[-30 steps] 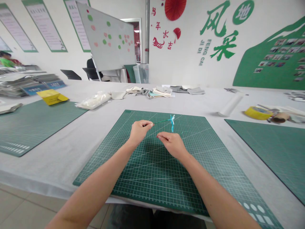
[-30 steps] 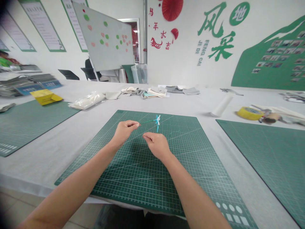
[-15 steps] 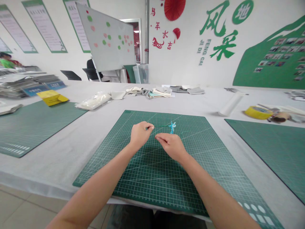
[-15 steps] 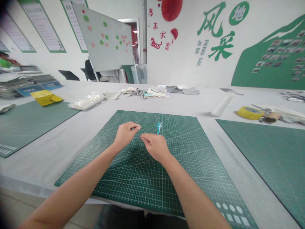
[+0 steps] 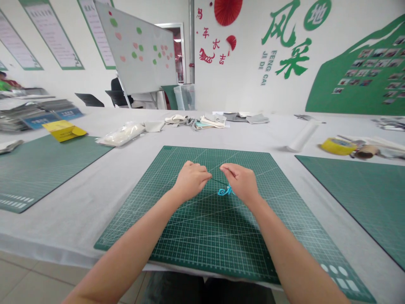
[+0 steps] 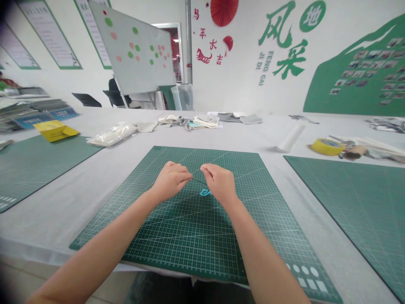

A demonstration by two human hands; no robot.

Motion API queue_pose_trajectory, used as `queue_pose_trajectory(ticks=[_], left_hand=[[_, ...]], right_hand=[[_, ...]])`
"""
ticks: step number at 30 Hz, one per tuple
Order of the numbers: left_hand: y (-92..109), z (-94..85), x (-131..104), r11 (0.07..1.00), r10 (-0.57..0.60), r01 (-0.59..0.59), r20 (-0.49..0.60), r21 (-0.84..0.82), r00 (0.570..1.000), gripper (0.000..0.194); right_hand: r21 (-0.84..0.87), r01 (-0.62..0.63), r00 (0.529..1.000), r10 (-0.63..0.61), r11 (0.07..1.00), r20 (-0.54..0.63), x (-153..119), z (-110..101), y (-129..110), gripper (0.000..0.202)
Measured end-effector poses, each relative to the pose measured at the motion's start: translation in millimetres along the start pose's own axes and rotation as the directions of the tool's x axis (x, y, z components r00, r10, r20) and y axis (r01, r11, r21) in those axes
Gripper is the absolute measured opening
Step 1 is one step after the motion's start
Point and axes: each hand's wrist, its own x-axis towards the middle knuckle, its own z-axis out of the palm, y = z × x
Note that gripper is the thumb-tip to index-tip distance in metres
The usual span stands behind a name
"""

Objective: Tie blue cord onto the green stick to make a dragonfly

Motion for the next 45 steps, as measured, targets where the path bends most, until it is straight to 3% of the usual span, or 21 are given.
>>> queue_pose_trajectory(ticks=[3, 6, 9, 12, 14, 16, 21, 25, 29, 37, 45], left_hand=[[-0.3, -3.6, 0.4, 0.994, 0.032, -0.030, 0.014, -0.107, 0.999, 0.024], [-2.6, -7.2, 1.4, 0.955, -0.007, 0.015, 0.028, -0.296, 1.000, 0.023], [-4.0, -11.0, 2.6, 0.863, -0.043, 0.055, 0.036, -0.503, 0.998, 0.021], [-2.4, -14.6, 2.8, 0.769, -0.075, 0.081, 0.035, -0.634, 0.997, 0.019], [-0.4, -15.9, 2.3, 0.723, -0.097, 0.098, 0.040, -0.684, 0.994, 0.019], [1.2, -15.5, 1.9, 0.683, -0.121, 0.117, 0.046, -0.721, 0.992, 0.018], [-1.9, -9.0, 2.3, 0.657, -0.239, 0.158, -0.005, -0.737, 0.971, 0.017], [-8.7, -2.7, 2.4, 0.664, -0.402, 0.235, -0.074, -0.710, 0.913, 0.017], [-11.3, 0.3, 1.6, 0.647, -0.499, 0.288, -0.107, -0.706, 0.860, 0.016], [-11.6, 1.4, 2.1, 0.648, -0.569, 0.336, -0.140, -0.684, 0.810, 0.015], [-10.6, 3.8, -0.1, 0.769, -0.540, 0.375, -0.213, -0.517, 0.814, 0.018]], right_hand=[[0.098, -0.068, 0.997, 0.063, 0.993, 0.048, 5.3, -2.2, 10.5, 0.024], [0.272, -0.190, 0.977, 0.154, 0.943, 0.150, 10.3, -4.1, 22.1, 0.025], [0.447, -0.363, 0.924, 0.255, 0.817, 0.284, 12.1, -4.2, 29.6, 0.029], [0.539, -0.549, 0.831, 0.345, 0.639, 0.437, 11.0, -2.4, 30.4, 0.037], [0.565, -0.599, 0.797, 0.349, 0.567, 0.493, 10.0, 0.0, 28.4, 0.040], [0.576, -0.605, 0.791, 0.335, 0.550, 0.512, 9.1, 3.6, 25.7, 0.041], [0.560, -0.582, 0.807, 0.336, 0.590, 0.485, 5.9, 13.9, 19.0, 0.033], [0.500, -0.476, 0.858, 0.258, 0.723, 0.444, 2.3, 20.3, 13.4, 0.023], [0.494, -0.411, 0.886, 0.207, 0.766, 0.415, -0.9, 27.0, 4.3, 0.019], [0.443, -0.371, 0.900, 0.199, 0.816, 0.387, -8.8, 33.3, -16.4, 0.020], [0.303, -0.084, 0.971, 0.010, 0.949, 0.239, -13.2, 26.5, -27.3, 0.024]])
